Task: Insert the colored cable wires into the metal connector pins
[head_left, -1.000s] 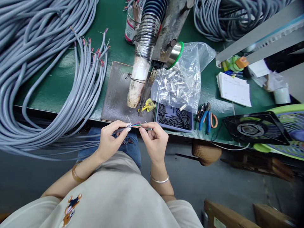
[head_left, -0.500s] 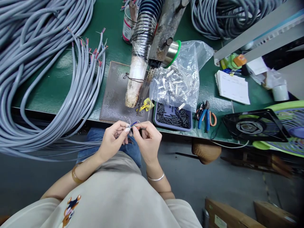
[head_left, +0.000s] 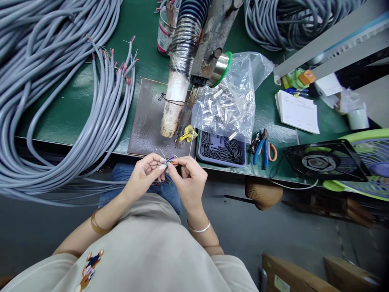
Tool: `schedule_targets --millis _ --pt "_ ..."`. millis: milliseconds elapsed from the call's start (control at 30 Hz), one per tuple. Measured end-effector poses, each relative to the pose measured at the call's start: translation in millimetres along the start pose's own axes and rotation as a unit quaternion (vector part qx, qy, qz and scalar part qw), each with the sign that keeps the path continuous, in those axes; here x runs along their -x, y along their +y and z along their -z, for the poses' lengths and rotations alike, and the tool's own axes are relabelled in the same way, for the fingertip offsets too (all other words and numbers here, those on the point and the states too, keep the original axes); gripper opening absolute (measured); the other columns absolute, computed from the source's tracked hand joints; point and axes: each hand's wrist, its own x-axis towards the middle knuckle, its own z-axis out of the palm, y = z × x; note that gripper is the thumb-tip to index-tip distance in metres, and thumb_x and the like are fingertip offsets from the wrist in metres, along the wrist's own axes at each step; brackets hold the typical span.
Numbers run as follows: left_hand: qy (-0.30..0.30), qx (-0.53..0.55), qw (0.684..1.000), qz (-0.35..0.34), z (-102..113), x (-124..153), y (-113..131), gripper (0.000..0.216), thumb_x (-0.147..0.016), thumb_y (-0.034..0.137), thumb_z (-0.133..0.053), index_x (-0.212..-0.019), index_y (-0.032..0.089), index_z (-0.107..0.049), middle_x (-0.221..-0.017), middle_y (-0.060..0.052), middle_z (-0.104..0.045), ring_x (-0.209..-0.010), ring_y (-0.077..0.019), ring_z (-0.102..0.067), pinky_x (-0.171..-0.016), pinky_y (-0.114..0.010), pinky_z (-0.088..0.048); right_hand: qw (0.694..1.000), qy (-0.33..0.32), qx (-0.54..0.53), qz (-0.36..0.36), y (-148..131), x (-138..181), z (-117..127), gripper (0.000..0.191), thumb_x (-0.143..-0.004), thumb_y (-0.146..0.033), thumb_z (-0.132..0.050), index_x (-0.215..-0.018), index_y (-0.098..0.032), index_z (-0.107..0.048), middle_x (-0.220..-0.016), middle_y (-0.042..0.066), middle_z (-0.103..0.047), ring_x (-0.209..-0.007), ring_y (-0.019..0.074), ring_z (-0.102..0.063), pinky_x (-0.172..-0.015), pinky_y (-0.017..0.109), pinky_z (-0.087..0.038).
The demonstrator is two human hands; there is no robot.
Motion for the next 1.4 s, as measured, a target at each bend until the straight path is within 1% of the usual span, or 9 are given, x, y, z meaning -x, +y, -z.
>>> schedule_targets --millis 167,300,433,733,900,1067,1167,1267,1400 --pt "0.048 -0.029 0.998 -0.025 -5 3 5 0.036 -0.078 0.045 -0.085 -0.085 0.016 -0.065 -0.067 0.001 -0.064 -0.06 -0.0107 -0.061 -0.059 -0.022 -0.052 1.0 -0.006 0.0 -0.002 1 0 2 0.011 -0.092 -0.025 -0.067 -0.082 -0.021 -0.07 -0.075 -0.001 -0.064 -0.054 0.0087 -0.042 -0.054 0.026 -0.038" --pt "0.066 -0.045 0.996 -0.047 -7 5 6 0.031 -0.08 0.04 -0.083 -0.085 0.016 -0.064 -0.066 0.001 -0.063 -0.059 -0.0104 -0.06 -0.059 -0.021 -0.051 0.995 -0.039 -0.07 -0.057 5 -2 2 0.013 -0.092 -0.029 -0.067 -0.083 -0.02 -0.07 -0.076 -0.002 -0.062 -0.049 0.0052 -0.032 -0.048 0.025 -0.028" --pt "0.067 -0.074 0.992 -0.076 -6 5 4 0.021 -0.083 0.031 -0.079 -0.085 0.016 -0.066 -0.07 0.001 -0.064 -0.062 -0.0104 -0.062 -0.062 -0.021 -0.051 0.985 -0.047 -0.122 -0.108 11 -3 2 0.016 -0.09 -0.032 -0.069 -0.082 -0.019 -0.071 -0.074 -0.003 -0.059 -0.049 0.0041 -0.029 -0.047 0.025 -0.022" --pt "0.047 -0.183 0.972 -0.136 -2 6 -2 0.008 -0.092 0.025 -0.069 -0.09 0.017 -0.071 -0.085 -0.003 -0.074 -0.079 -0.0147 -0.069 -0.074 -0.023 -0.054 0.988 -0.05 -0.1 -0.111 12 -4 7 0.016 -0.087 -0.033 -0.072 -0.08 -0.019 -0.071 -0.073 -0.003 -0.059 -0.049 0.0045 -0.028 -0.047 0.025 -0.021" --pt "0.034 -0.207 0.968 -0.139 -4 6 0 0.008 -0.092 0.023 -0.066 -0.089 0.016 -0.069 -0.082 -0.003 -0.073 -0.073 -0.0132 -0.067 -0.069 -0.022 -0.054 0.992 -0.046 -0.09 -0.075 12 -4 8 0.015 -0.088 -0.029 -0.071 -0.078 -0.019 -0.068 -0.076 -0.003 -0.062 -0.048 0.0036 -0.028 -0.046 0.024 -0.021" --pt "0.04 -0.078 0.995 -0.053 -9 6 3 0.022 -0.087 0.032 -0.075 -0.096 0.016 -0.063 -0.073 0.001 -0.066 -0.057 -0.0087 -0.057 -0.053 -0.018 -0.049 0.996 -0.032 -0.076 -0.039 11 -3 4 0.012 -0.088 -0.023 -0.068 -0.077 -0.019 -0.066 -0.075 -0.004 -0.061 -0.047 0.0032 -0.029 -0.044 0.023 -0.023" --pt "0.039 -0.021 0.998 -0.045 -11 6 3 0.03 -0.087 0.033 -0.076 -0.106 0.016 -0.059 -0.076 0.002 -0.065 -0.055 -0.0071 -0.057 -0.052 -0.017 -0.048 0.998 -0.013 -0.064 -0.002 10 -2 1 0.009 -0.089 -0.018 -0.067 -0.08 -0.019 -0.068 -0.077 -0.003 -0.064 -0.046 0.0032 -0.03 -0.043 0.023 -0.024" --pt "0.036 -0.007 0.998 -0.053 -12 6 4 0.03 -0.09 0.033 -0.074 -0.108 0.016 -0.058 -0.081 0.001 -0.065 -0.056 -0.006 -0.057 -0.052 -0.016 -0.048 0.998 0.019 -0.01 0.067 11 0 -1 0.008 -0.091 -0.016 -0.068 -0.086 -0.021 -0.071 -0.08 -0.001 -0.07 -0.05 0.0056 -0.044 -0.046 0.023 -0.035" --pt "0.034 0.022 0.999 -0.037 -10 5 6 0.036 -0.089 0.035 -0.076 -0.113 0.016 -0.058 -0.081 0.002 -0.064 -0.054 -0.006 -0.055 -0.049 -0.017 -0.047 0.982 0.041 0.057 0.176 14 2 -2 0.014 -0.092 -0.011 -0.068 -0.094 -0.024 -0.072 -0.084 0.001 -0.075 -0.073 0.0122 -0.069 -0.063 0.025 -0.055"
